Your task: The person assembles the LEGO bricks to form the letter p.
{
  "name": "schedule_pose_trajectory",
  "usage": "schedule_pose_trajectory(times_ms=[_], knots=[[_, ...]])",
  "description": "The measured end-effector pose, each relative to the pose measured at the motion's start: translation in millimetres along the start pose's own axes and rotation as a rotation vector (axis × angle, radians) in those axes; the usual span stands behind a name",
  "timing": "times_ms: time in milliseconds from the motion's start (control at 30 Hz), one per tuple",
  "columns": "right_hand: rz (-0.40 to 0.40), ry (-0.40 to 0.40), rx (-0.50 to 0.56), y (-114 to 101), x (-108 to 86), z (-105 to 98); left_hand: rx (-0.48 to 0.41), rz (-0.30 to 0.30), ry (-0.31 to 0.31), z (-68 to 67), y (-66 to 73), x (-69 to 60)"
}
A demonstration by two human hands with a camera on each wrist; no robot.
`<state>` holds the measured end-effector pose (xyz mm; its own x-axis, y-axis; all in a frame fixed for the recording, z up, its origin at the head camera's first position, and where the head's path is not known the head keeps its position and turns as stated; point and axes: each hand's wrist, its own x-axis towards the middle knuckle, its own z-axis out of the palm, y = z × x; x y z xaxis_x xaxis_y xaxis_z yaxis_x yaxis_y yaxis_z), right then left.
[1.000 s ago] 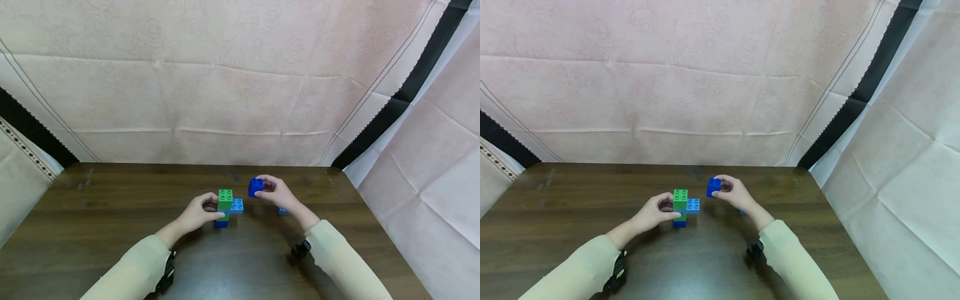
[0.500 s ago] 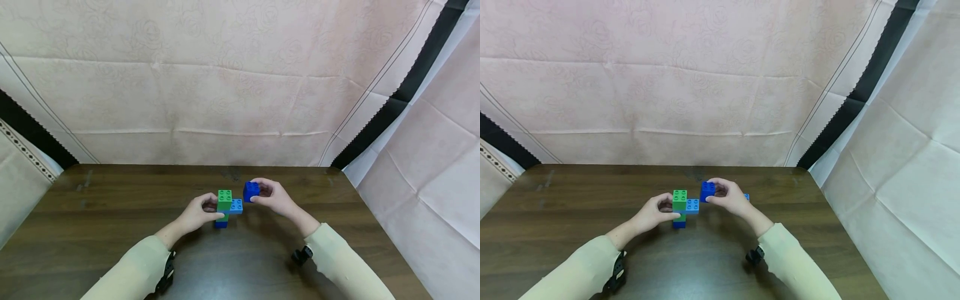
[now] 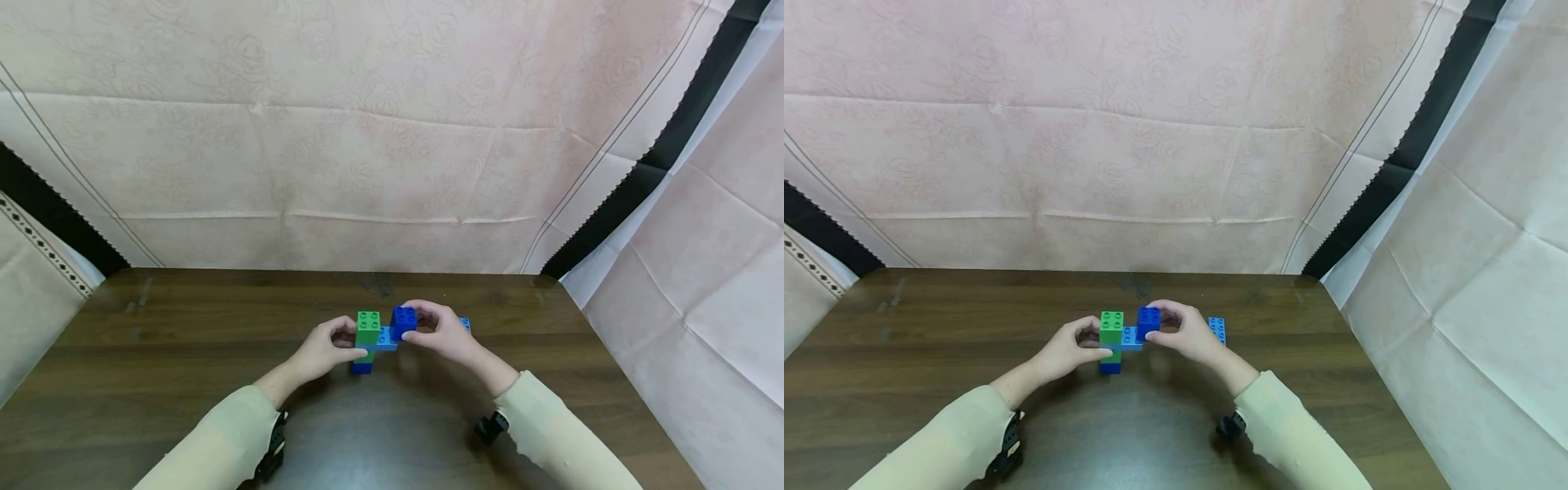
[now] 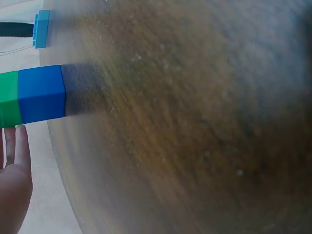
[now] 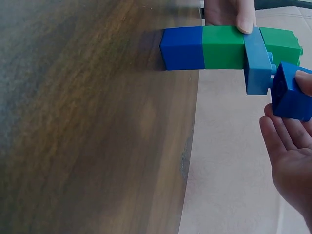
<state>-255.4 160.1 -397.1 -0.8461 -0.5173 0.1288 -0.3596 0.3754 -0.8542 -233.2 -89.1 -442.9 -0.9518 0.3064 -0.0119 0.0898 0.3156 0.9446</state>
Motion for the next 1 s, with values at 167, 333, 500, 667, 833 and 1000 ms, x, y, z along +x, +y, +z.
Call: schedule_pose_trajectory(times_ms=[167,333,500,667,833,1000], knots=[[-0.003,-0.007,-0.009,-2.3,-0.9,1.7,-0.008,0.004,-0.011,-0.4,0.0,-0.3],[-0.009,-0.01,-0.032,-3.1,-1.6,2.5,-0.009,0.008,-0.015,-1.5,0.2,-0.7],[-0.016,-0.011,-0.064,-3.1,-1.1,3.4,-0.001,0.005,-0.005,-1.9,0.9,-1.4],[-0.033,-0.012,-0.079,-1.7,-0.1,3.9,0.006,-0.008,0.001,-1.2,3.2,-2.7],[-0.035,-0.016,-0.084,-1.4,-0.2,4.8,0.007,0.003,-0.004,-0.7,1.0,-1.1],[-0.025,-0.01,-0.091,-2.1,-1.3,4.7,0.013,-0.011,0.005,-0.7,2.3,-0.7]])
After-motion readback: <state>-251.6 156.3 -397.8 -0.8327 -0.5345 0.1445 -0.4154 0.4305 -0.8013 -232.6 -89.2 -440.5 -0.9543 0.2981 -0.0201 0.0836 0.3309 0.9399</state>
